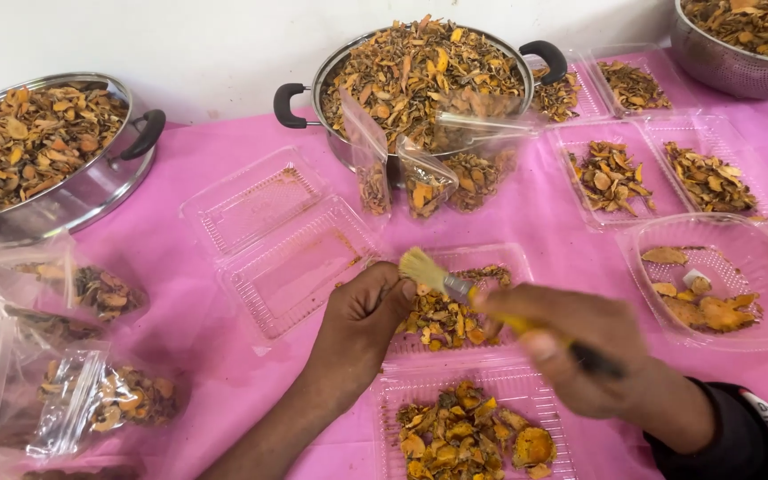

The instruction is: Sorting and cleaning dried plant material using a brush and transferring pieces between plastic containers.

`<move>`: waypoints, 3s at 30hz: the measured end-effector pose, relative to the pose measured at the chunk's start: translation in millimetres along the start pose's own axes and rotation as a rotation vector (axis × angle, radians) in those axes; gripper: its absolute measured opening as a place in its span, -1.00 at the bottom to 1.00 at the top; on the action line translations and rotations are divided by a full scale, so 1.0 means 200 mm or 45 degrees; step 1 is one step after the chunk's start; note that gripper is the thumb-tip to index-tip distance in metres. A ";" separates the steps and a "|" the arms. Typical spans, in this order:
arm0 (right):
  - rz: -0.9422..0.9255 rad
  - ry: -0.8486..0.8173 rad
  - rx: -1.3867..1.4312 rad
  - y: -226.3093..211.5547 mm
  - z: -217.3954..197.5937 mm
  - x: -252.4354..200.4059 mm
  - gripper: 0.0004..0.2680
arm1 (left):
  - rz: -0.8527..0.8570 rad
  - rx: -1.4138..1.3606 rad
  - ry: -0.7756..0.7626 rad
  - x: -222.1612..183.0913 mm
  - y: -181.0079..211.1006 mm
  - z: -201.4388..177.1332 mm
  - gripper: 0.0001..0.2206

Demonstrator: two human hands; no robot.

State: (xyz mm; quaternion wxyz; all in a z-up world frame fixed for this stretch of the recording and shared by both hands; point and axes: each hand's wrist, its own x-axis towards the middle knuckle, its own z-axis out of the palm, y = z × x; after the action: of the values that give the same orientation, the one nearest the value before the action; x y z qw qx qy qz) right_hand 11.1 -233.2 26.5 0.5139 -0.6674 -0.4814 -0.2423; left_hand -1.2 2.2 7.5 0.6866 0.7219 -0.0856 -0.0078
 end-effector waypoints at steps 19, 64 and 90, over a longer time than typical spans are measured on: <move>-0.079 -0.292 -0.236 -0.07 -0.05 -0.04 -0.68 | -0.045 -0.449 0.070 0.03 -0.02 -0.01 -0.78; 1.027 0.113 -1.098 0.00 -0.72 -0.39 -0.95 | -0.021 0.762 0.094 0.04 -0.08 -0.02 -0.87; 0.343 -0.856 -0.288 0.13 -0.03 0.07 -0.90 | -0.101 1.016 -0.078 0.03 -0.07 -0.02 -0.89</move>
State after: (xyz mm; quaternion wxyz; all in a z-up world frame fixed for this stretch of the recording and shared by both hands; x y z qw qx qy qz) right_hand 40.7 -233.6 28.6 0.2776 -0.8195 -0.5012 0.0084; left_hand 7.7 6.6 -5.9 0.3488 0.9340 -0.0745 -0.0220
